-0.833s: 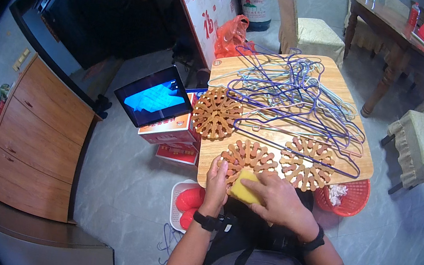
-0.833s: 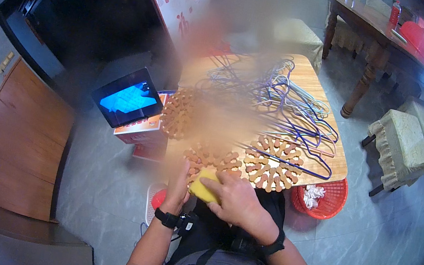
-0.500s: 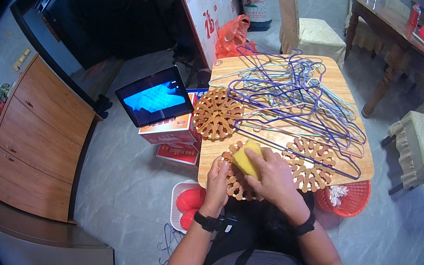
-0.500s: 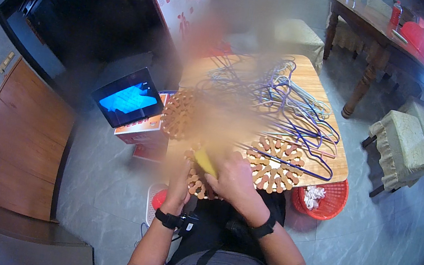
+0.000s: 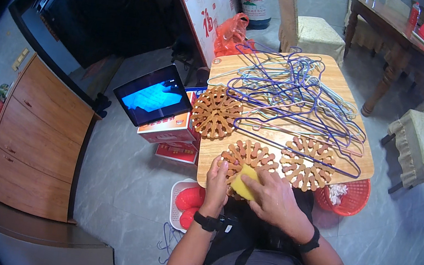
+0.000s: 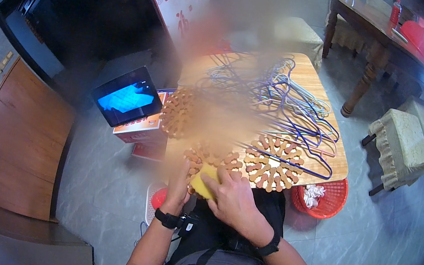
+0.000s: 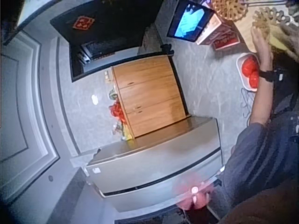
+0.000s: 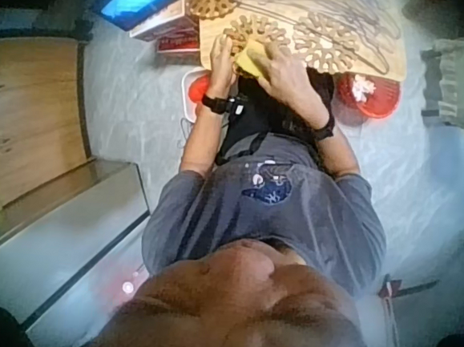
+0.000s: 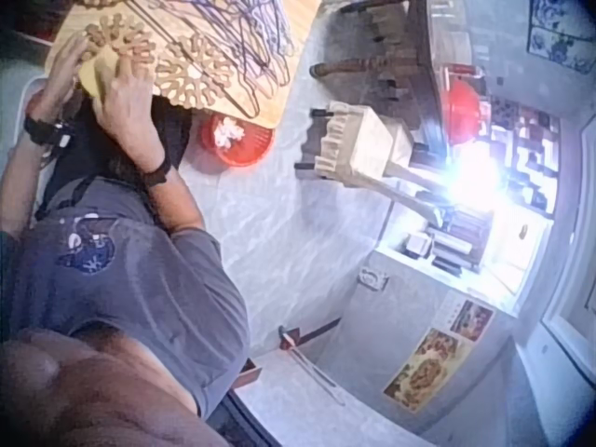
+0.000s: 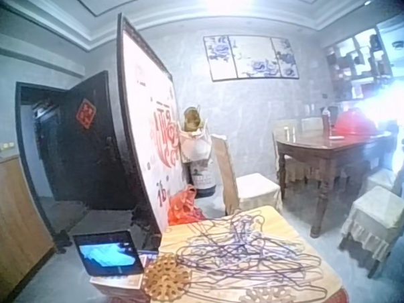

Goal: The person wipes a circular wooden trivet with a yellow sponge, turning it over to clean both sides, and then picks up a second wooden trivet to continue the action.

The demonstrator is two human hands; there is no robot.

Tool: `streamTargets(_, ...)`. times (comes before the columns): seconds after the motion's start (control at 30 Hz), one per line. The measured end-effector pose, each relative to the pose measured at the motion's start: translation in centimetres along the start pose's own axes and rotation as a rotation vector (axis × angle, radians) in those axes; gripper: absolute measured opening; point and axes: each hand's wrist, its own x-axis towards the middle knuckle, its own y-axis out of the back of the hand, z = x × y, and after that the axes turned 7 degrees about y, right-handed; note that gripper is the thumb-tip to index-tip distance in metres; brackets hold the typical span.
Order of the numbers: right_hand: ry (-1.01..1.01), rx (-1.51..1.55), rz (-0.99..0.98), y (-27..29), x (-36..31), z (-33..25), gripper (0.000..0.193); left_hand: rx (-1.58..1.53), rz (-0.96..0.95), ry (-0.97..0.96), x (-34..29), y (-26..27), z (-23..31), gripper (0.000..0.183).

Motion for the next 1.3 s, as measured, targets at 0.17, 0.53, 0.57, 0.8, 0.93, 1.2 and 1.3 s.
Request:
streamTargets(0.17, 0.046, 0.086, -0.021, 1.0, -0.7, 0.6, 0.055, -0.051, -0.016, 0.023, 0.3, 0.1, -0.2, 0.040)
streamTargets(0.53, -0.061, 0.046, 0.193, -0.9, 5.0, 2.8, 0.058, 0.023, -0.011, 0.003, -1.2, -1.7, 2.0, 0.037)
streamTargets(0.57, -0.066, 0.041, 0.180, -1.5, 5.1, 2.8, 0.058, 0.035, 0.003, -0.002, -1.4, -2.0, 2.2, 0.037)
streamTargets(0.8, -0.038, -0.017, 0.063, -1.2, 3.5, 2.0, 0.059, -0.008, -0.003, -0.073, -0.5, -1.1, 0.7, 0.038)
streamTargets(0.93, -0.011, -0.025, -0.015, -0.2, 1.0, 0.0, 0.059, -0.001, 0.013, -0.033, -0.3, -0.6, 0.2, 0.039)
streamTargets(1.2, 0.099, 0.044, -0.022, 0.4, -0.9, -0.5, 0.057, 0.069, -0.010, -0.027, 1.0, 1.6, -1.0, 0.042)
streamTargets(1.3, 0.038, 0.101, -0.037, 1.1, 0.1, 0.6, 0.060, 0.022, 0.009, -0.047, 0.6, 0.6, -0.6, 0.042)
